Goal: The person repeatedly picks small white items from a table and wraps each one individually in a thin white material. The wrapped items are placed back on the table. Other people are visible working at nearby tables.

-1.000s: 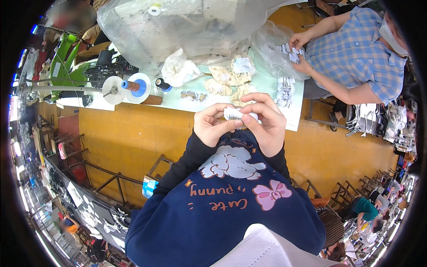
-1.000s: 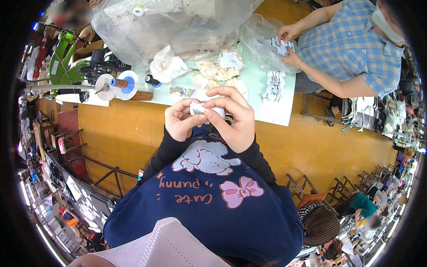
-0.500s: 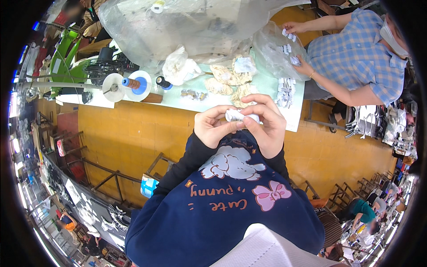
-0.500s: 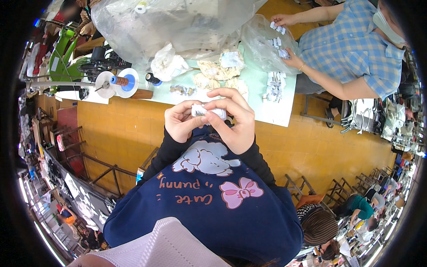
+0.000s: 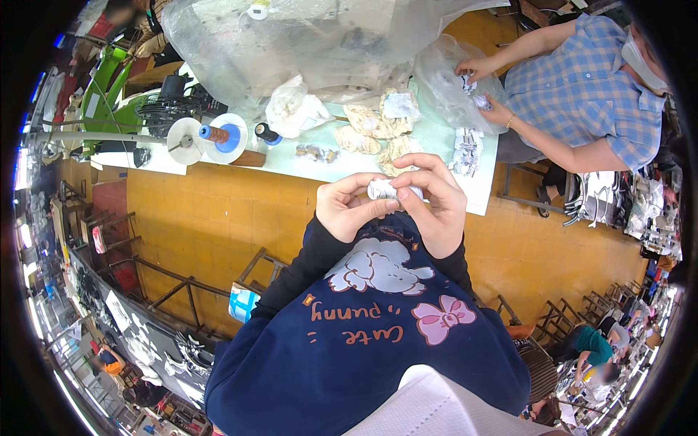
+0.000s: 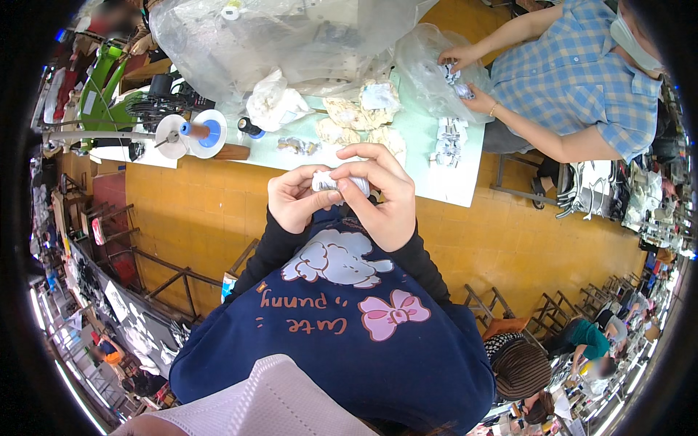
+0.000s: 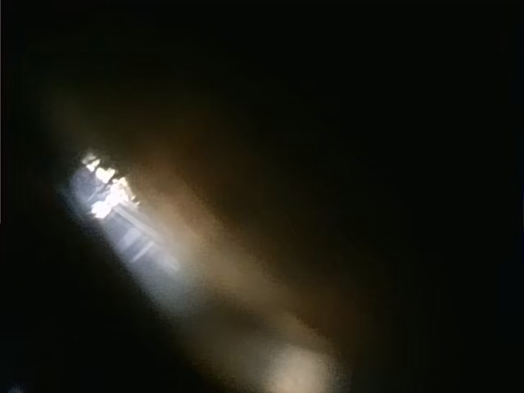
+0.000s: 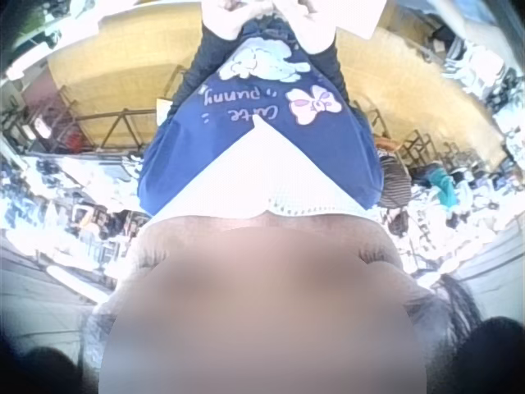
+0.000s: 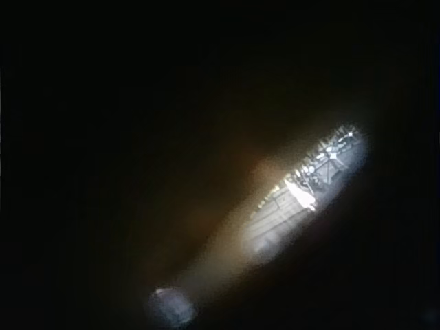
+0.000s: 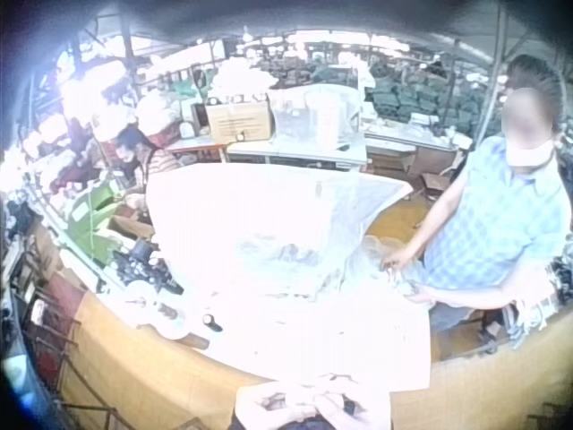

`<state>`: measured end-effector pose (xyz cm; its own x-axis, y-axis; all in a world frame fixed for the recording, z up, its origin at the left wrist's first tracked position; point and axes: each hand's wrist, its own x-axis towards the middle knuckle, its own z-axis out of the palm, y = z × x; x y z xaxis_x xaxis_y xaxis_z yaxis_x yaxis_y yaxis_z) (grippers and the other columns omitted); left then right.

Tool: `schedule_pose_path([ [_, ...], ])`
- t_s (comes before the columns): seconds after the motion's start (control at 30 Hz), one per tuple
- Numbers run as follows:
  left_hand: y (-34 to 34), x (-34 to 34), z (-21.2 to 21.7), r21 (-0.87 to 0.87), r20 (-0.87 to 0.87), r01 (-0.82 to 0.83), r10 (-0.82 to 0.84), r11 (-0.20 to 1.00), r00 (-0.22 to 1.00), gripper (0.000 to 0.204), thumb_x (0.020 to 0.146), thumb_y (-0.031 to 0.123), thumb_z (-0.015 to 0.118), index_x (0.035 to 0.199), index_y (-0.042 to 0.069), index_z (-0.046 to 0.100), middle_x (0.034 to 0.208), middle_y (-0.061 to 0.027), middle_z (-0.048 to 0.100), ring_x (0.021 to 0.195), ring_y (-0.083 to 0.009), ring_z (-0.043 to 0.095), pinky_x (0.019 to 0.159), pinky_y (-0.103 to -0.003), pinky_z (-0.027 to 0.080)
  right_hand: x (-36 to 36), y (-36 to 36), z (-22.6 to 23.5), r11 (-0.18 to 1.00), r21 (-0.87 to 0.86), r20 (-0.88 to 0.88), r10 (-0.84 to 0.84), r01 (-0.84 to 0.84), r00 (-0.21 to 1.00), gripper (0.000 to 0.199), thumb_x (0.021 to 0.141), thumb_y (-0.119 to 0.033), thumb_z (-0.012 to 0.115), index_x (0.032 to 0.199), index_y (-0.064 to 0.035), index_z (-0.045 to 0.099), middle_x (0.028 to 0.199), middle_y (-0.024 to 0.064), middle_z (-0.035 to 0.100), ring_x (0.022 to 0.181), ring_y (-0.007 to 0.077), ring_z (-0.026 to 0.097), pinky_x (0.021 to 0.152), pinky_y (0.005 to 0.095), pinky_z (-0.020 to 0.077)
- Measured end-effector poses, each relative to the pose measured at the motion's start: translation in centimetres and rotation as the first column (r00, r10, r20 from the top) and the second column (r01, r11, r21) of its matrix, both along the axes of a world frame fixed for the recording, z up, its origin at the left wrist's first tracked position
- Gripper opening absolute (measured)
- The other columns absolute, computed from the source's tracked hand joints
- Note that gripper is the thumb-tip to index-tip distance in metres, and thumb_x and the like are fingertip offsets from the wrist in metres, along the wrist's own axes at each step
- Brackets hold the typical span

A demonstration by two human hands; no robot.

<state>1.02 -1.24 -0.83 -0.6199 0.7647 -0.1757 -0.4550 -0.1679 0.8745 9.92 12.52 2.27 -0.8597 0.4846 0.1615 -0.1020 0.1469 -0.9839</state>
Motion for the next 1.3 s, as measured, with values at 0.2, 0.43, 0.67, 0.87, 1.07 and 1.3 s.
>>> schedule_pose_path([
  [0.2, -0.2, 0.0, 0.2, -0.015, -0.006, 0.000, 0.000, 1.000, 1.000, 0.032, 0.081, -0.003, 0.072, 0.110, -0.007, 0.061, 0.092, -0.0115, 0.069, 0.080, -0.0127, 0.067, 0.064, -0.023, 0.053, 0.3, 0.1, 0.3, 0.998, 0.069, 0.023, -0.008, 0.006, 1.000, 0.012, 0.081, -0.002, 0.067, 0.093, -0.0015, 0.070, 0.108, 0.0109, 0.062, 0.094, 0.0183, 0.061, 0.077, 0.0275, 0.0477],
  [0.43, -0.2, -0.1, 0.1, -0.002, -0.002, 0.004, -0.004, 1.000, 1.000, 0.032, 0.082, 0.000, 0.072, 0.112, -0.006, 0.061, 0.092, -0.0101, 0.069, 0.078, -0.0109, 0.065, 0.064, -0.022, 0.052, 0.1, -0.2, 0.1, 0.994, -0.107, 0.001, 0.023, -0.023, 1.000, 0.008, 0.086, -0.003, 0.064, 0.093, 0.0011, 0.065, 0.113, 0.0118, 0.057, 0.096, 0.0153, 0.055, 0.075, 0.0255, 0.0469],
  [0.67, -0.5, 0.1, 0.1, 0.017, -0.015, 0.012, -0.011, 1.000, 1.000, 0.032, 0.083, 0.001, 0.071, 0.113, -0.005, 0.062, 0.092, -0.0090, 0.069, 0.077, -0.0091, 0.064, 0.064, -0.021, 0.051, 0.2, -0.5, 0.2, 0.988, -0.151, 0.016, -0.019, 0.021, 1.000, 0.010, 0.085, 0.000, 0.062, 0.094, -0.0007, 0.067, 0.113, 0.0111, 0.058, 0.096, 0.0157, 0.060, 0.071, 0.0254, 0.0504],
  [0.87, -0.5, 0.4, 0.3, 0.014, -0.007, -0.004, 0.004, 1.000, 1.000, 0.032, 0.082, -0.001, 0.071, 0.113, -0.006, 0.061, 0.091, -0.0093, 0.068, 0.074, -0.0088, 0.062, 0.063, -0.021, 0.050, 0.6, -0.6, 0.1, 0.998, -0.055, 0.011, 0.019, -0.018, 1.000, 0.014, 0.084, 0.003, 0.059, 0.094, -0.0008, 0.068, 0.112, 0.0124, 0.059, 0.095, 0.0162, 0.060, 0.074, 0.0266, 0.0498],
  [1.07, -0.6, 0.5, 0.8, 0.009, -0.015, -0.007, 0.007, 1.000, 1.000, 0.033, 0.082, -0.001, 0.071, 0.114, -0.006, 0.061, 0.093, -0.0102, 0.069, 0.075, -0.0090, 0.063, 0.064, -0.021, 0.051, 0.6, -0.6, 0.3, 0.999, -0.049, 0.016, 0.007, -0.006, 1.000, 0.012, 0.086, 0.002, 0.058, 0.093, 0.0000, 0.067, 0.112, 0.0121, 0.059, 0.086, 0.0147, 0.062, 0.070, 0.0250, 0.0508],
  [1.3, -1.0, 0.7, 1.7, -0.036, -0.044, -0.030, 0.029, 0.999, 0.999, 0.036, 0.080, -0.004, 0.072, 0.114, -0.009, 0.060, 0.092, -0.0125, 0.069, 0.073, -0.0107, 0.064, 0.062, -0.021, 0.052, 0.7, -0.6, 0.3, 0.991, -0.120, -0.019, 0.063, -0.065, 0.998, 0.008, 0.087, 0.000, 0.060, 0.093, 0.0012, 0.066, 0.110, 0.0108, 0.059, 0.086, 0.0118, 0.061, 0.057, 0.0195, 0.0498],
])
